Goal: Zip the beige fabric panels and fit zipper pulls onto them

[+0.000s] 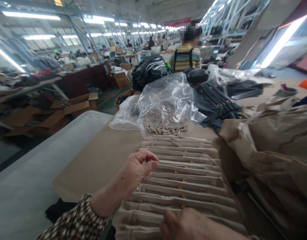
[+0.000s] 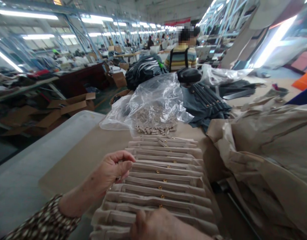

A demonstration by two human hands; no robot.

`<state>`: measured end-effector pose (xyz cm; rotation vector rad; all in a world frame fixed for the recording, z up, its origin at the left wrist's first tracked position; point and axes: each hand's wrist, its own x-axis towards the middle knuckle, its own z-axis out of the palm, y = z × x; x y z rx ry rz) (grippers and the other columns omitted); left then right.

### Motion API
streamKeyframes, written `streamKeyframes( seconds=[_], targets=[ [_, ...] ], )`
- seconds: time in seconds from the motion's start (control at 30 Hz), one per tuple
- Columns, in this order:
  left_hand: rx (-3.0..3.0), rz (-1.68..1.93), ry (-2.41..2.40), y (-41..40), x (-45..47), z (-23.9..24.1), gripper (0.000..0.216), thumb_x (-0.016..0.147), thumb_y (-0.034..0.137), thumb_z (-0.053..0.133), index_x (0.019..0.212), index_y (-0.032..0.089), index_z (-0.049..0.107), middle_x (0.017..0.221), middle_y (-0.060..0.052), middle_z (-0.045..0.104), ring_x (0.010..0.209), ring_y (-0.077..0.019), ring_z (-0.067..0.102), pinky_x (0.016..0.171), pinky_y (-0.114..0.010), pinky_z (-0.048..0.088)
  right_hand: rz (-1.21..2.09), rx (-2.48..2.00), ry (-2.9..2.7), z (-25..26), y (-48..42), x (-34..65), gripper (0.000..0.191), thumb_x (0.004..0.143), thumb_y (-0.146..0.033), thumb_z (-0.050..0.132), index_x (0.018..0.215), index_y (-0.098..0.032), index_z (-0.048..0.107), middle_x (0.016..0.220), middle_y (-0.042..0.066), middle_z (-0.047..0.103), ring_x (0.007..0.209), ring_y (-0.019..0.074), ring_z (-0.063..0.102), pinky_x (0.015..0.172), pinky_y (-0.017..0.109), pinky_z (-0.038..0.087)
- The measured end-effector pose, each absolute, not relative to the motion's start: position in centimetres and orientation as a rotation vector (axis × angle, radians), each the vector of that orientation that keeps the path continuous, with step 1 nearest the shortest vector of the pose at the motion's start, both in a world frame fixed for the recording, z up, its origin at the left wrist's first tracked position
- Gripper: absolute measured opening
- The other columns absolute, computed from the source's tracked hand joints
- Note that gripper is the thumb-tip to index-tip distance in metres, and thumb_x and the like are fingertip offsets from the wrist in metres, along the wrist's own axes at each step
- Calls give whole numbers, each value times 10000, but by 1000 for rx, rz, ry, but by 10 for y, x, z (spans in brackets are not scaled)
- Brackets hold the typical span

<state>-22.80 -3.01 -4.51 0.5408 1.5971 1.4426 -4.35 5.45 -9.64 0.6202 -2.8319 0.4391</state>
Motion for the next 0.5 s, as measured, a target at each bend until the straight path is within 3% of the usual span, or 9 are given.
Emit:
streamKeyframes(
  seconds=[0.13, 0.23, 0.37, 0.5],
  targets=[
    [605, 1317, 1503, -10, -215, -54, 438, 699, 504, 762, 888, 142, 604, 560, 78, 472, 395, -33, 366, 341, -147, 253, 1022, 59, -2594, -72, 120, -50, 163, 820, -60, 471, 775, -180, 574, 618, -14, 627, 515, 106, 587, 460, 188, 435],
    [613, 1248, 1431, 13, -204, -57, 403, 698, 471, 743, 900, 153, 600, 559, 78, 480, 392, -47, 380, 331, -157, 267, 1598, -300, -2164, -75, 150, -58, 63, 845, -198, 562, 809, -178, 610, 540, -26, 615, 447, 109, 588, 450, 193, 474],
    [708, 1161, 1409, 43, -198, -55, 350, 747, 483, 684, 821, 153, 596, 540, 69, 461, 411, -53, 379, 355, -162, 270, 1696, -509, -1850, -81, 165, -73, 164, 741, -313, 723, 760, -178, 632, 504, -31, 587, 419, 103, 534, 415, 202, 445],
    [837, 1161, 1533, 69, -207, -57, 321, 826, 491, 583, 780, 176, 535, 540, 79, 407, 415, -60, 359, 381, -179, 265, 1679, -624, -1795, -81, 182, -87, 234, 685, -382, 755, 733, -173, 660, 497, -39, 554, 408, 80, 465, 393, 195, 382]
  ],
)
